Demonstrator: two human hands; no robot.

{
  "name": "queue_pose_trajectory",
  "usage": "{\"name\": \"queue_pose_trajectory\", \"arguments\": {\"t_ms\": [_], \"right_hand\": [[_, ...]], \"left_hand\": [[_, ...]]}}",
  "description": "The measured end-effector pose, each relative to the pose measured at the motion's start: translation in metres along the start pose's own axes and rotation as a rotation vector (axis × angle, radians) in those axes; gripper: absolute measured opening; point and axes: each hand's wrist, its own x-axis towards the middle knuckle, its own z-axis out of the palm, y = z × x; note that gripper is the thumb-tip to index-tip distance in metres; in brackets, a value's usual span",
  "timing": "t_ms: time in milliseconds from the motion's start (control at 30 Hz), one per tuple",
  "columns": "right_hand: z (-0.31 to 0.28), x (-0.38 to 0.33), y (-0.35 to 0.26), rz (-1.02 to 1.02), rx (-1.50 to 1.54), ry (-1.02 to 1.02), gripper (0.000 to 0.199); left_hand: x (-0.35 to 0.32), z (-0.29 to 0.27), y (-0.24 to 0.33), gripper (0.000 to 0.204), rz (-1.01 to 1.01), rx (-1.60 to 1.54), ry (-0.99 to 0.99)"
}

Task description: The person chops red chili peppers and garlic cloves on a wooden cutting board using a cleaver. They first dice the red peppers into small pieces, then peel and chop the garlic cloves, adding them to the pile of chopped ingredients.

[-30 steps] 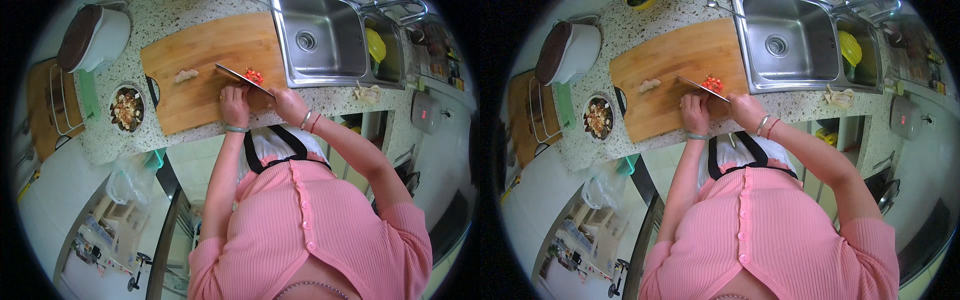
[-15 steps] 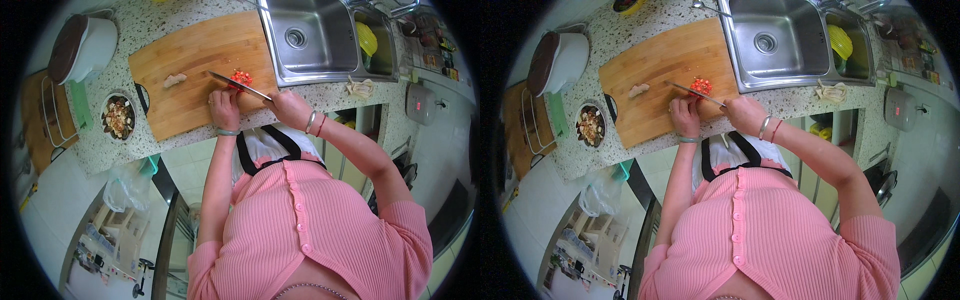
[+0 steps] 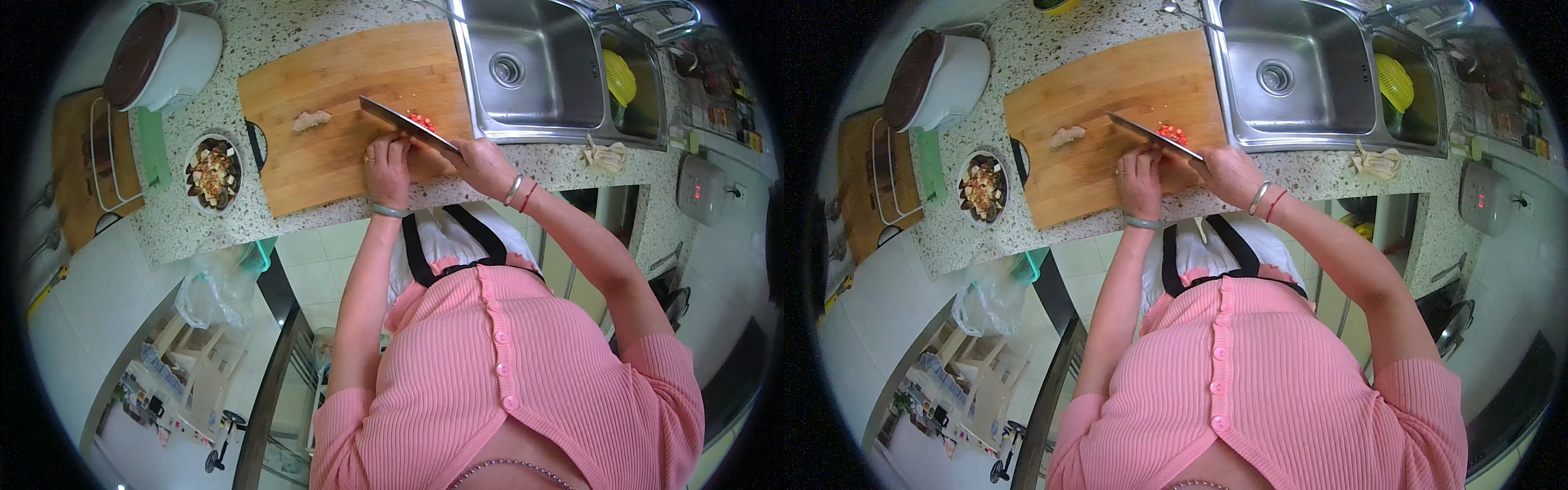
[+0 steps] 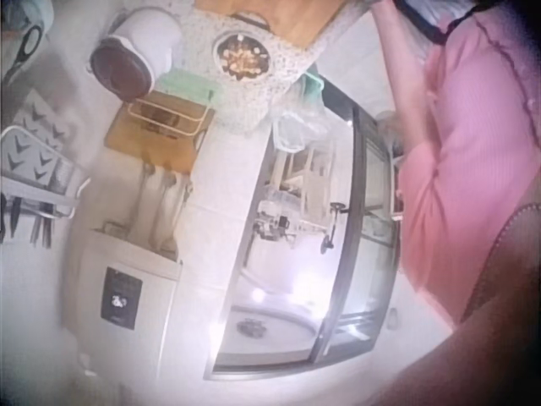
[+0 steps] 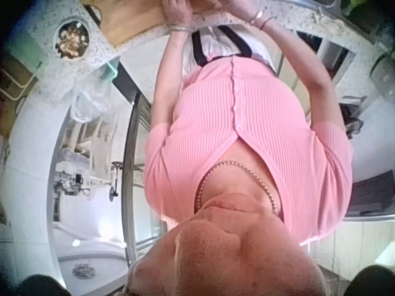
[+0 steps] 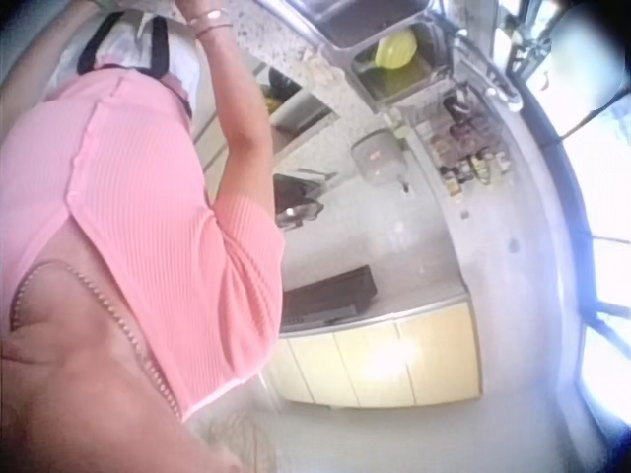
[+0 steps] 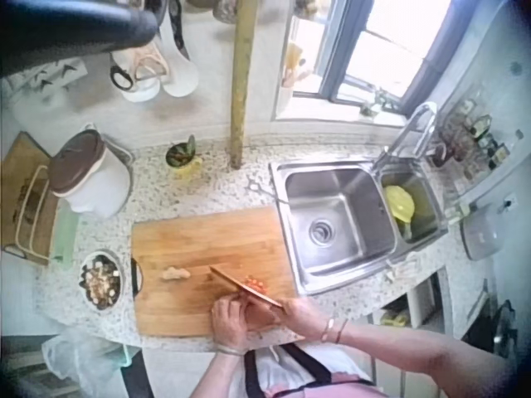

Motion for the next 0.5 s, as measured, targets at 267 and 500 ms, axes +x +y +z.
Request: {"name": "queue_pose_trajectory", "arguments": {"t_ms": [267, 500], "right_hand": [[-0.012, -0.020, 0.002, 0.001, -0.006, -0.010, 0.030], [-0.008, -0.032, 0.000, 0.018, -0.028, -0.037, 0.027]], "left_hand": [[-0.009, -0.009, -0.002, 0.032, 0.000, -0.081, 0.040], [-0.008, -0.006, 0.001, 0.022, -0.057, -0.079, 0.075]]}}
